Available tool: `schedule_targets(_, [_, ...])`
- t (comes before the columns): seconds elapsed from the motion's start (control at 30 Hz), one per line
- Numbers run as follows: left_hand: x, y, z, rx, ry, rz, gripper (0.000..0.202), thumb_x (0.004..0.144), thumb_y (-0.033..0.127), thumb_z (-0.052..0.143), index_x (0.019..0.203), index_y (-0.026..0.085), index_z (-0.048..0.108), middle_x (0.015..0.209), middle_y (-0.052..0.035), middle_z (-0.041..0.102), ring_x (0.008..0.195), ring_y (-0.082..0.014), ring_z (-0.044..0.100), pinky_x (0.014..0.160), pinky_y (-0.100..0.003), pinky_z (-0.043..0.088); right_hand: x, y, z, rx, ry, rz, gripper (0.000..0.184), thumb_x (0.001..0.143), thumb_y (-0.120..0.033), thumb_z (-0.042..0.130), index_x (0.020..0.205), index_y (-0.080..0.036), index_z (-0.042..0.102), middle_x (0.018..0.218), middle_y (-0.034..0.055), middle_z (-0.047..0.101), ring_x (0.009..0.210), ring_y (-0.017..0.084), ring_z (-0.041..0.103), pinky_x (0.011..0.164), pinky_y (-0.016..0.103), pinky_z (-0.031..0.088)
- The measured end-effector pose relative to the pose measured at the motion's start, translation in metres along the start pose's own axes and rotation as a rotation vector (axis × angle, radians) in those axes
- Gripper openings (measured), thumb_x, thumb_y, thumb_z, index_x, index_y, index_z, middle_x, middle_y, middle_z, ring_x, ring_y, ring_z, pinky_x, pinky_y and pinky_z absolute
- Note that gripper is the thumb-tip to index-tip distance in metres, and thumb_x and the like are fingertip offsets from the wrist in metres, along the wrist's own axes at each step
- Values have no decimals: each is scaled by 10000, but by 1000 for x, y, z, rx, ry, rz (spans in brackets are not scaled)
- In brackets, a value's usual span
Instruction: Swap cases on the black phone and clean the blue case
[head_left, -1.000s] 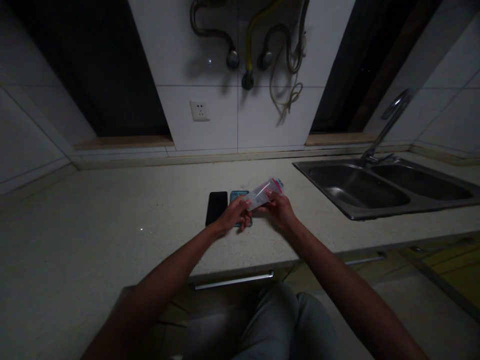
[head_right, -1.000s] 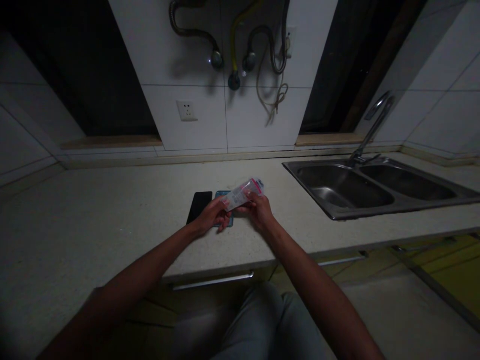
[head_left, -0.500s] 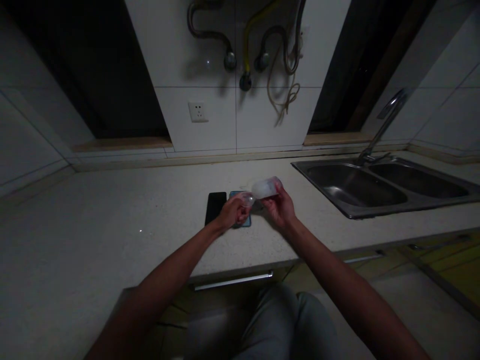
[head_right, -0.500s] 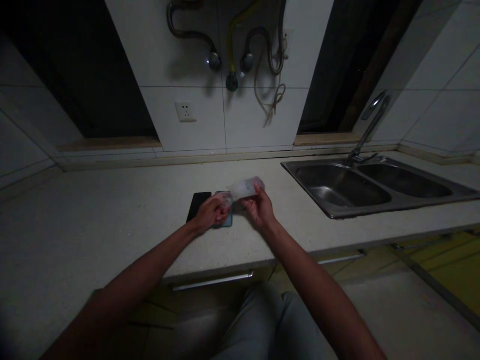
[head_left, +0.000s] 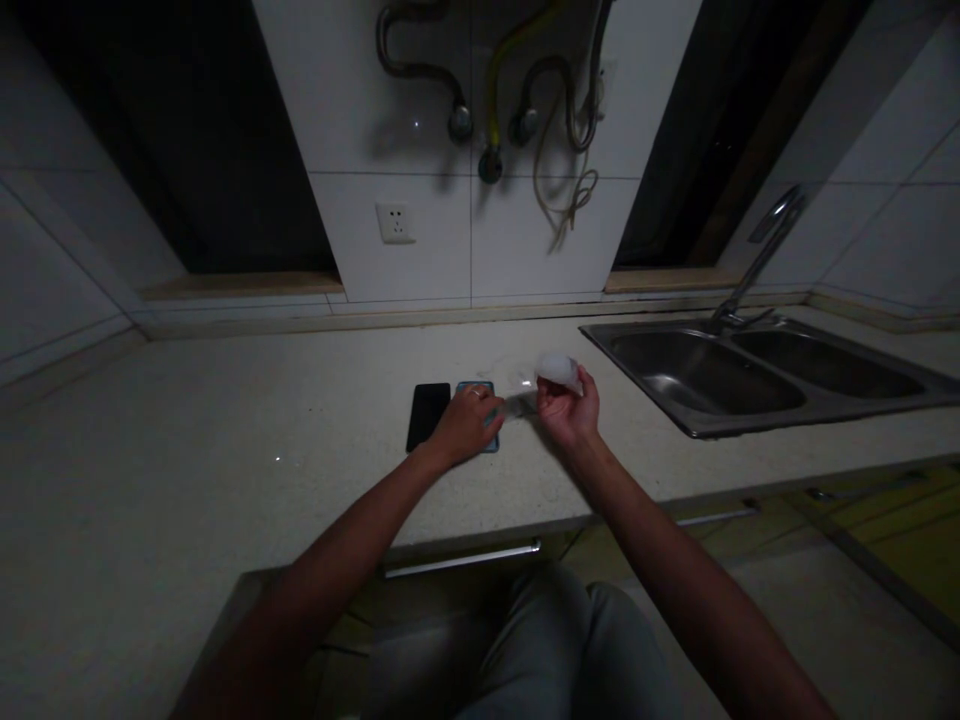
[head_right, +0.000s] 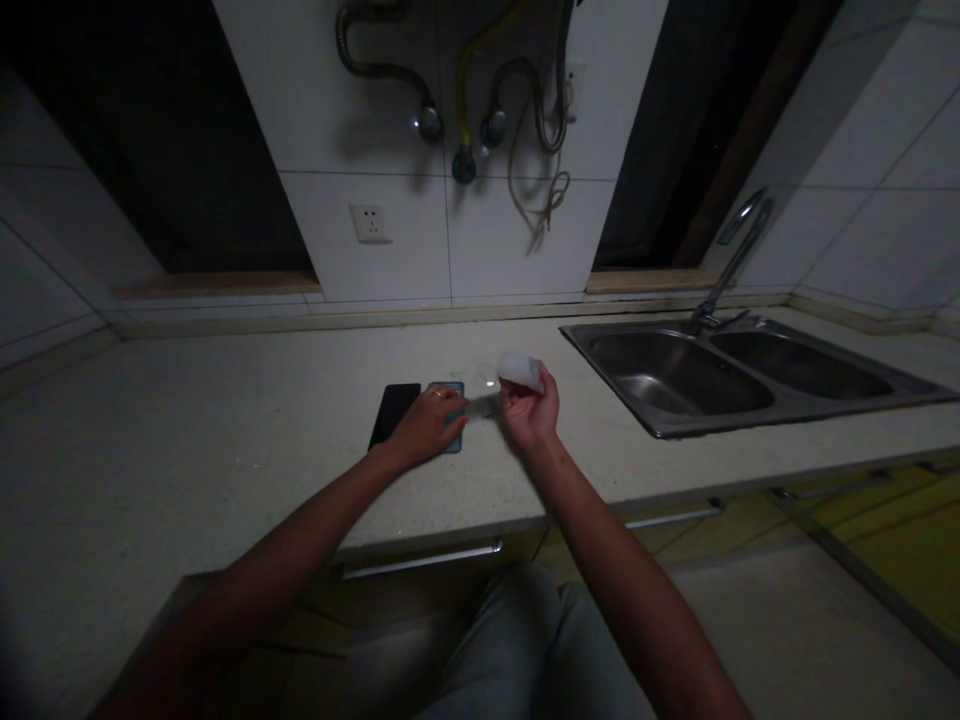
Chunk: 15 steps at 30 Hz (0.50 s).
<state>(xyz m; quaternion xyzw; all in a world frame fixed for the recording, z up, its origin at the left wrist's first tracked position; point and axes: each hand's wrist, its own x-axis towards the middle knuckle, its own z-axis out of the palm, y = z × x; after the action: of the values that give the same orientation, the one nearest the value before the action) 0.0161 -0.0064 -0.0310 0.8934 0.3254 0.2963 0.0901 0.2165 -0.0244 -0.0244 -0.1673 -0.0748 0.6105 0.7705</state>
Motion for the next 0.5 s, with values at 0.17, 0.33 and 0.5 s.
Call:
schedule_targets(0.17, [11,5,8,155,-89,2,217,840,361,665,958,201,749,1151,-141,614,1159,-319,494,1008,-493,362,-1,-1,0,-33,13,-5,167,805,-337,630,926,-223,640,754,3,739,633,167,691,449,235,525])
schedule_targets(0.33, [24,7,18,-3,-91,-83,81,805,271,702,809,211,757,1067,-125,644,1127,-312,503,994,-488,356,0,-1,0,-35,18,-7,154,801,-347,621,904,-234,635,759,-12,732,632,159,668,449,230,481])
schedule_targets(0.5, [30,4,16,-66,-51,-54,133,835,176,613,779,189,732,1045,-120,650,1087,-278,534,996,-458,377,4,0,-4,-15,10,-21,156,795,-361,616,871,-224,619,728,-20,717,599,147,646,498,250,500])
